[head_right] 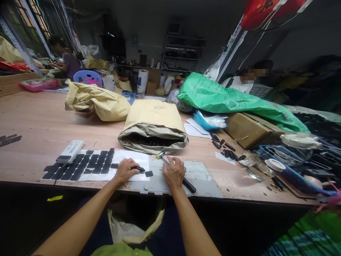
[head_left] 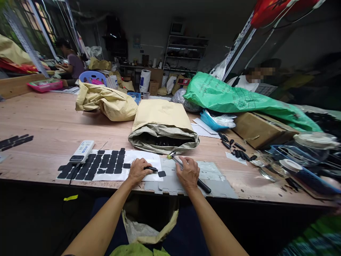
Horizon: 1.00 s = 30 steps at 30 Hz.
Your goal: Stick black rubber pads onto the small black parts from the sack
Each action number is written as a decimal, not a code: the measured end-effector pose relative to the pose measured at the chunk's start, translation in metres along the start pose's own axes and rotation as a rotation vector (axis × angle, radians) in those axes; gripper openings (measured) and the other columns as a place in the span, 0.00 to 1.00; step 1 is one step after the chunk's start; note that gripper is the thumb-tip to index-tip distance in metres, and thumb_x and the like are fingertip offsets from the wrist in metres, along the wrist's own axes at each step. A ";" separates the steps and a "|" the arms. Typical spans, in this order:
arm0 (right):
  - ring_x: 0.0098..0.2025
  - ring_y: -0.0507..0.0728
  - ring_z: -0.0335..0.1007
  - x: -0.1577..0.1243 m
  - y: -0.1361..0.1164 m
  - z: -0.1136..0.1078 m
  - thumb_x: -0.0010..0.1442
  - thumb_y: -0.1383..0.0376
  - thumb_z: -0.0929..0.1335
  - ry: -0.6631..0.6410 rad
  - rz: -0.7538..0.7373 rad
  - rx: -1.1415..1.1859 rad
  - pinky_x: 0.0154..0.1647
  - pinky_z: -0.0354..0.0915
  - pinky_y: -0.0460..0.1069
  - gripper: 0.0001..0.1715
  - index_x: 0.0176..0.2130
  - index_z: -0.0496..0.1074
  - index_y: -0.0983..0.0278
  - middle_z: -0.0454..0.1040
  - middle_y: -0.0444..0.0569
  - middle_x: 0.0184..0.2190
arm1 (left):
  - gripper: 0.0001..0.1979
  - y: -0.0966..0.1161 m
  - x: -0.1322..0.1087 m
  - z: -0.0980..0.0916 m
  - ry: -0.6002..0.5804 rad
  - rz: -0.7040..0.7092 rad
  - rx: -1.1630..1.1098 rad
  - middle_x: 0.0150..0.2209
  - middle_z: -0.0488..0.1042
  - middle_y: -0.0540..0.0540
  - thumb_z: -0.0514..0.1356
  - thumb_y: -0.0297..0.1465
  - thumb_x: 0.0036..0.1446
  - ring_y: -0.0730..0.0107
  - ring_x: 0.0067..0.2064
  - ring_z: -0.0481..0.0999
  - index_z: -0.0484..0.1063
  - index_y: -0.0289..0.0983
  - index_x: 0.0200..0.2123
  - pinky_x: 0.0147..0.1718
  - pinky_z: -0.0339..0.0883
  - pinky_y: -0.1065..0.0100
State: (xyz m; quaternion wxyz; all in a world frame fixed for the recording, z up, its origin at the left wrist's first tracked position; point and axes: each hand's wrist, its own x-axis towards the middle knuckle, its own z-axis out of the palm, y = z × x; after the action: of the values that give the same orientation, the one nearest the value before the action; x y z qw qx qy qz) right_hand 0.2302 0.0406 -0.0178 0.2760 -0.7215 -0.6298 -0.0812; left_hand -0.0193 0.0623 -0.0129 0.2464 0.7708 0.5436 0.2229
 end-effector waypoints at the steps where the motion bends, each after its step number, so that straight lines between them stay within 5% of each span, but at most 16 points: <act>1: 0.48 0.60 0.61 0.000 0.004 0.001 0.61 0.62 0.66 -0.003 0.055 -0.052 0.45 0.56 0.53 0.19 0.51 0.74 0.61 0.70 0.53 0.47 | 0.09 0.000 0.000 0.000 -0.002 -0.001 0.002 0.39 0.75 0.50 0.64 0.38 0.56 0.62 0.44 0.68 0.81 0.47 0.40 0.45 0.59 0.62; 6: 0.44 0.58 0.61 0.000 0.008 0.005 0.65 0.61 0.64 -0.144 0.072 -0.148 0.41 0.52 0.51 0.15 0.47 0.75 0.60 0.70 0.52 0.45 | 0.09 0.002 -0.001 -0.003 -0.005 0.017 0.023 0.39 0.75 0.50 0.61 0.37 0.59 0.62 0.43 0.68 0.80 0.46 0.41 0.44 0.59 0.61; 17: 0.41 0.57 0.62 -0.005 0.004 0.000 0.66 0.65 0.62 -0.154 0.036 -0.111 0.39 0.52 0.50 0.14 0.46 0.75 0.63 0.72 0.52 0.39 | 0.10 -0.004 -0.001 0.005 0.094 0.043 0.039 0.38 0.73 0.49 0.63 0.34 0.58 0.63 0.43 0.69 0.80 0.45 0.44 0.44 0.61 0.62; 24: 0.40 0.55 0.66 -0.014 -0.027 -0.009 0.65 0.61 0.62 -0.224 0.093 0.225 0.40 0.58 0.48 0.16 0.47 0.75 0.59 0.72 0.48 0.39 | 0.10 -0.004 0.000 0.005 0.088 0.035 0.050 0.38 0.73 0.49 0.63 0.33 0.58 0.64 0.43 0.69 0.80 0.46 0.43 0.45 0.61 0.62; 30: 0.42 0.58 0.65 0.002 -0.050 0.003 0.63 0.63 0.63 -0.314 0.087 0.111 0.38 0.57 0.50 0.14 0.43 0.77 0.59 0.71 0.52 0.39 | 0.11 -0.008 0.003 0.006 0.053 0.024 0.044 0.39 0.72 0.50 0.64 0.34 0.56 0.64 0.44 0.69 0.81 0.49 0.43 0.46 0.61 0.62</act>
State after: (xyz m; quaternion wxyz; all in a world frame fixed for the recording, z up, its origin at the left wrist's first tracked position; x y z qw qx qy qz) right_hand 0.1824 0.0460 -0.0044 0.2169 -0.7356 -0.6368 0.0792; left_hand -0.0209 0.0665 -0.0221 0.2121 0.7764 0.5454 0.2342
